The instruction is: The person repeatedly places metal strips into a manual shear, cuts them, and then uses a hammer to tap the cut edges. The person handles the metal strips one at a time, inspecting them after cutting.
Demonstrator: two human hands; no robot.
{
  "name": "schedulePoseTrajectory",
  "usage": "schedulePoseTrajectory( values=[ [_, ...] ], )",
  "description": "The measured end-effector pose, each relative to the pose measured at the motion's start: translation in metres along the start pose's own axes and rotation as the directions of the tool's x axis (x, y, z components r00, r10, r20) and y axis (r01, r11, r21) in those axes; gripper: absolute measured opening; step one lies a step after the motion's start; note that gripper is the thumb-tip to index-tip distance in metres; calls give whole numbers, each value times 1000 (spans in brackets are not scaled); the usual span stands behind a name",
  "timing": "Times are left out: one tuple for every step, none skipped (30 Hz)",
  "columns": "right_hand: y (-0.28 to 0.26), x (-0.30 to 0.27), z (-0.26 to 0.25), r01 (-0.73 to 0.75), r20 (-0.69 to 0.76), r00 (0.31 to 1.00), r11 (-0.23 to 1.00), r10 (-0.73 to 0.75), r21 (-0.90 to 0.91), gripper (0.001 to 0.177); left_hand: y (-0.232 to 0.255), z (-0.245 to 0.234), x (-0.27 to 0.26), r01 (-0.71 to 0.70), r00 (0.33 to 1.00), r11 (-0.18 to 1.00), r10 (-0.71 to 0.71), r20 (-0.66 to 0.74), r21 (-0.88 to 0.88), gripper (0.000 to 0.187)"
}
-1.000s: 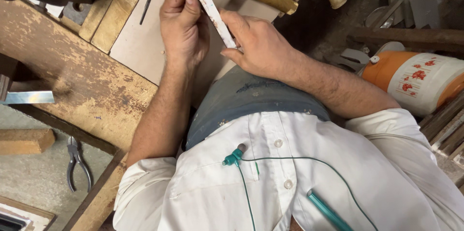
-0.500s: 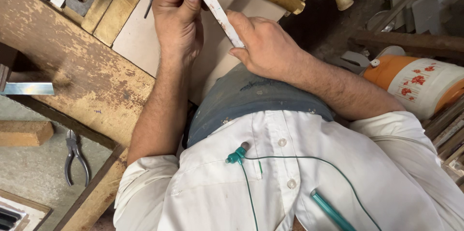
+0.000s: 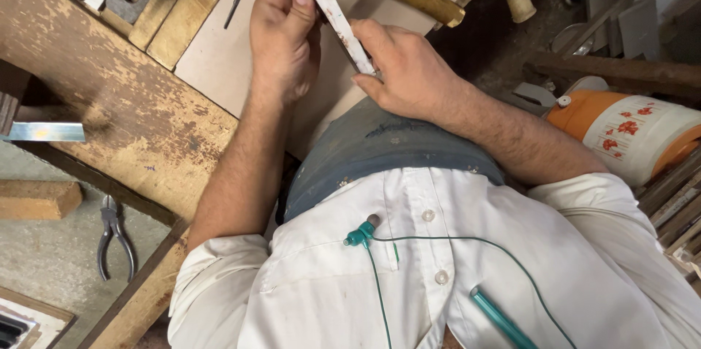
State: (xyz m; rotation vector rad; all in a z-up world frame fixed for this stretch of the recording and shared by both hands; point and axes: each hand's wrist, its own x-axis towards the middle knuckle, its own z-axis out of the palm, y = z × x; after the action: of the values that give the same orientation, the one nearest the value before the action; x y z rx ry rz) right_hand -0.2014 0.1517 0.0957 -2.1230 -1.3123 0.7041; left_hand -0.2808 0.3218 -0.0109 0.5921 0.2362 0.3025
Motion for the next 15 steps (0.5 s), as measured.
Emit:
schedulePoseTrajectory(
  values=[
    [0, 0, -1, -27, -5, 1000, 999, 27, 23, 55, -3, 0, 0, -48, 999, 998, 49, -20, 27, 31],
    [2, 0, -1, -28, 2, 1000, 997, 27, 74, 57, -8, 0, -2, -95, 994, 994, 97, -39, 54, 31],
    [4, 2, -1, -28, 7, 1000, 992, 27, 125, 59, -13, -1, -4, -141, 988, 986, 146, -57, 84, 30],
    [6, 3, 0, -28, 13, 1000, 984, 26, 177, 61, -17, -4, -4, -164, 982, 982, 172, -80, 97, 29],
    [9, 3, 0, -17, 11, 1000, 967, 15, 253, 61, -19, -7, -4, -186, 975, 977, 197, -99, 108, 28],
    [12, 2, 1, -5, 8, 1000, 945, 3, 327, 61, -21, -11, -3, -208, 968, 971, 222, -118, 120, 27],
    [15, 1, 0, 7, 3, 1000, 918, -9, 397, 61, -20, -15, -1, -221, 955, 954, 254, -152, 203, 26],
    [20, -1, -1, -20, 5, 1000, 917, 20, 399, 61, -16, -19, 0, -230, 940, 931, 288, -184, 285, 25],
    [24, -3, -2, -48, 12, 999, 914, 47, 403, 61, -11, -22, -1, -233, 920, 901, 326, -217, 366, 24],
    [28, -5, -2, -77, 20, 997, 910, 75, 408, 62, -4, -25, -1, -235, 917, 879, 342, -205, 415, 22],
    [32, -5, -1, -47, 3, 999, 962, 48, 267, 62, 5, -26, 2, -238, 914, 854, 358, -189, 463, 20],
    [35, -3, 1, -19, -10, 1000, 993, 21, 120, 63, 13, -25, 4, -241, 912, 826, 373, -172, 510, 18],
    [39, -2, 2, 7, -17, 1000, 1000, -7, -29, 64, 21, -22, 6, -241, 925, 810, 359, -127, 535, 19],
    [42, -1, 1, -44, 26, 999, 998, 45, -40, 63, 29, -17, 7, -242, 936, 793, 343, -82, 559, 22],
    [44, -1, 1, -95, 73, 992, 994, 99, -51, 63, 33, -10, 9, -241, 945, 776, 323, -40, 583, 26]
  ],
)
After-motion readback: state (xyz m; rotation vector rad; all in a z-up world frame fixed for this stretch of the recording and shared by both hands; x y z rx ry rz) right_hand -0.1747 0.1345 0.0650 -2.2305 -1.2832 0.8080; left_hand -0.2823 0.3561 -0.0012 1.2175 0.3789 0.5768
